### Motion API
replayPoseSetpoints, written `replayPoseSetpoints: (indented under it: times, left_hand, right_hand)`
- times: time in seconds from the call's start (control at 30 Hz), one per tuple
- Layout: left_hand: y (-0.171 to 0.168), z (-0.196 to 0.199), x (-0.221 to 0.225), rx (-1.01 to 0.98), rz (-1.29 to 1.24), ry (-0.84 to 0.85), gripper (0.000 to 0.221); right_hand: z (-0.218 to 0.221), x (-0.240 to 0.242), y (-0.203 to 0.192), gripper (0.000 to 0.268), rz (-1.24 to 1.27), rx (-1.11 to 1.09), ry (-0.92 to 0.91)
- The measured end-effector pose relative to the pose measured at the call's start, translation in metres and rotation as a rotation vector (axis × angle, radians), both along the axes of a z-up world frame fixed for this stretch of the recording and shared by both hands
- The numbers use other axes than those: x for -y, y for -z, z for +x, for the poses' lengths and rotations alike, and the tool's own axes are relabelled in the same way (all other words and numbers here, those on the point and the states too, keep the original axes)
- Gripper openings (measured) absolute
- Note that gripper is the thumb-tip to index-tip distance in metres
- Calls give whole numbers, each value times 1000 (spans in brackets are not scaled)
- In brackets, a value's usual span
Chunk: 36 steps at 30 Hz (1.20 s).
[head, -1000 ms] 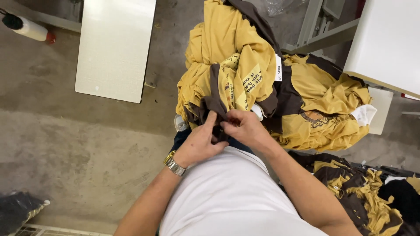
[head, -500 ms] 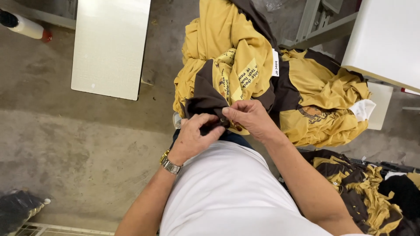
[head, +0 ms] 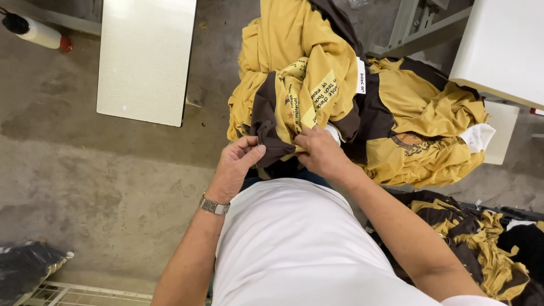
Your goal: A person is inspecting yellow and brown garments at a quality control station, checking labels and seams for defects.
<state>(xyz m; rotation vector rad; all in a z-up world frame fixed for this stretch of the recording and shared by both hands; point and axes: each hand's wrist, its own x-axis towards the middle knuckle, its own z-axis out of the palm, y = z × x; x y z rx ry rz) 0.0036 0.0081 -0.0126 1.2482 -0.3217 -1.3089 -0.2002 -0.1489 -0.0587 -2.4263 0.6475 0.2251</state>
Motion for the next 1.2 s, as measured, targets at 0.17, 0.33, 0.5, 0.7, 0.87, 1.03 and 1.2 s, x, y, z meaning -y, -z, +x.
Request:
replayPoseSetpoints:
  times: [0.17,0.33,0.5,0.7,0.87,1.03,1.2]
  left_hand:
    - [28,4,4,-16,9,-4,10]
    - [-23,37,22,78,-164,-317,9]
    - [-37,60,37,-85,-263,-368,24]
    - [1,52,37,-202,-143,-431,11]
    - [-19,47,46,-165,-145,-448,14]
    - [-25,48,51,-119,-125,-330,20]
    - [-28,37,55,-113,-104,-268,21]
  right_hand:
    - [18,16,-30,17,-66,150,15]
    - [59,37,-90,16,-577,675,18]
    - [74,62,-98,43,-589,665,145]
    - [5,37,-47,8,-102,488,758]
    - [-47,-21,5,9,678,220,1286]
    - [-49,-47,63,76,636,-55,1116]
    - [-56,-55,125,23,555,4,1076]
